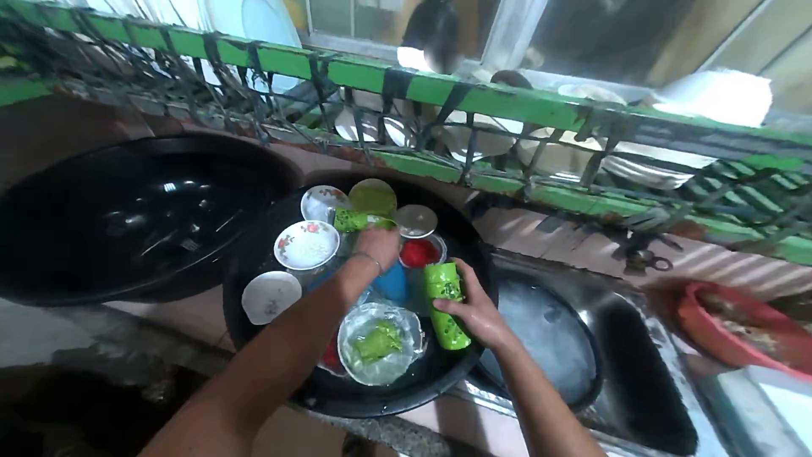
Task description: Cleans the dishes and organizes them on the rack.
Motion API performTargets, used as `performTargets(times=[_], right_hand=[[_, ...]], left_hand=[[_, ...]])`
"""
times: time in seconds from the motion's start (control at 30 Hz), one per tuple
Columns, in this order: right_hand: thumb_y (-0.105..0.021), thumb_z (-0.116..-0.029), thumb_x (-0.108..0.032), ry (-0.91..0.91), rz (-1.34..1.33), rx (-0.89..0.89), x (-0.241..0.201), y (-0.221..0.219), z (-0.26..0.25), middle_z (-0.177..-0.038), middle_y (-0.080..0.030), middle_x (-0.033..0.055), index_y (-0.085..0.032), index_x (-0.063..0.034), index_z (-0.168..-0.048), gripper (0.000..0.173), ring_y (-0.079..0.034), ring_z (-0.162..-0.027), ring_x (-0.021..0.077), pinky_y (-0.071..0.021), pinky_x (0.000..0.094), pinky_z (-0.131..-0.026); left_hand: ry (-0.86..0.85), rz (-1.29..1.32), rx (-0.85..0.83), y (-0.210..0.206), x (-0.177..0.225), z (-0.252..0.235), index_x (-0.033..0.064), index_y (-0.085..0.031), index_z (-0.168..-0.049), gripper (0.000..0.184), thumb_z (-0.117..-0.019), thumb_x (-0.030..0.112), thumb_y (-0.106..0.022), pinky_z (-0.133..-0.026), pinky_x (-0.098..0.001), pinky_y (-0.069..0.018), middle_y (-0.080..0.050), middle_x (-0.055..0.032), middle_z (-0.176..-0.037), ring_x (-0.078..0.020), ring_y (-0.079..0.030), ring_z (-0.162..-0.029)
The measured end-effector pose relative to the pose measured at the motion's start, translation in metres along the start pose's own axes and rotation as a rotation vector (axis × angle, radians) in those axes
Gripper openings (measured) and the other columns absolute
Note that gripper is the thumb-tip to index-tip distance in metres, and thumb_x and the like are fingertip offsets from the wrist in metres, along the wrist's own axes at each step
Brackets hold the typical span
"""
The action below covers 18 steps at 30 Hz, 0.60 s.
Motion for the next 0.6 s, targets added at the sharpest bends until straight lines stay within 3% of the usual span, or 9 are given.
performTargets(times=[0.1, 0.2, 0.27, 0.33, 0.43, 0.5, 0.6], right_hand=[[-0.087, -0.0798, -0.032, -0.031, 0.068, 0.021, 0.001, -0.003, 0.0, -0.122, -0.07, 0.0132, -0.028, -0.0356, -0.159, 0.099, -0.074, -0.093, 0.0289, -0.0632, 0.0514, -0.079], [-0.087, -0.0767, -0.033, -0.019, 0.082, 0.074, 0.001, 0.001, -0.001, -0.12, -0.07, 0.0136, -0.028, -0.0344, -0.159, 0.101, -0.074, -0.092, 0.0285, -0.0633, 0.0517, -0.078], [-0.086, -0.0759, -0.03, 0.006, 0.055, 0.097, -0.001, 0.003, 0.001, -0.12, -0.07, 0.0142, -0.03, -0.0324, -0.158, 0.1, -0.074, -0.092, 0.0287, -0.0636, 0.0511, -0.078], [-0.085, -0.0746, -0.028, 0.023, 0.047, 0.139, -0.003, 0.005, 0.002, -0.119, -0.069, 0.0147, -0.031, -0.0317, -0.158, 0.099, -0.073, -0.093, 0.0291, -0.0627, 0.0518, -0.078], [-0.084, -0.0746, -0.024, 0.051, -0.008, 0.226, -0.003, 0.009, 0.005, -0.122, -0.067, 0.0152, -0.032, -0.0304, -0.157, 0.098, -0.072, -0.094, 0.0293, -0.062, 0.052, -0.077], [-0.082, -0.0736, -0.024, 0.056, -0.049, 0.276, -0.001, 0.012, 0.004, -0.121, -0.068, 0.0146, -0.033, -0.0295, -0.155, 0.096, -0.072, -0.093, 0.0294, -0.0622, 0.0519, -0.075], [-0.082, -0.0712, -0.023, 0.047, -0.046, 0.283, -0.001, 0.012, 0.001, -0.117, -0.069, 0.0144, -0.035, -0.0307, -0.154, 0.095, -0.073, -0.089, 0.0303, -0.0618, 0.0534, -0.072]], left_hand=[[-0.13, -0.033, -0.234, -0.017, 0.039, 0.003, 0.0014, -0.053, -0.144, 0.047, -0.0993, 0.015, -0.063, -0.1, -0.0638, -0.0491, -0.068, -0.0276, -0.118, -0.0482, -0.063, -0.116], [-0.168, 0.02, -0.39, -0.041, 0.05, -0.011, -0.002, -0.064, -0.128, 0.043, -0.0864, 0.001, -0.071, -0.099, -0.0684, -0.0469, -0.064, -0.0263, -0.129, -0.0464, -0.06, -0.122], [-0.126, 0.067, -0.454, -0.057, 0.045, -0.026, -0.006, -0.066, -0.123, 0.036, -0.0883, 0.002, -0.072, -0.102, -0.0693, -0.0441, -0.063, -0.0282, -0.13, -0.0467, -0.058, -0.124], [-0.084, 0.129, -0.511, -0.066, 0.039, -0.038, -0.0096, -0.064, -0.124, 0.032, -0.0979, 0.008, -0.064, -0.106, -0.0678, -0.0408, -0.061, -0.0308, -0.133, -0.047, -0.056, -0.127], [-0.056, 0.191, -0.521, -0.074, 0.032, -0.04, -0.0101, -0.06, -0.131, 0.039, -0.0962, 0.006, -0.063, -0.11, -0.0678, -0.0355, -0.056, -0.0311, -0.139, -0.0466, -0.051, -0.133], [0.017, 0.332, -0.446, -0.083, 0.024, -0.039, -0.0084, -0.06, -0.132, 0.042, -0.0962, 0.013, -0.063, -0.109, -0.0655, -0.0409, -0.058, -0.0299, -0.137, -0.0446, -0.055, -0.13], [0.071, 0.386, -0.357, -0.086, 0.026, -0.031, -0.0054, -0.066, -0.124, 0.038, -0.0919, 0.014, -0.069, -0.102, -0.0667, -0.0463, -0.063, -0.0295, -0.129, -0.0455, -0.06, -0.122]])
Point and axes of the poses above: each hand's wrist, its own z-axis away from the middle knuckle, its own y-axis out of the back of the hand, x = y × z, the point moved 6 cm from there along -z, towards the middle knuckle
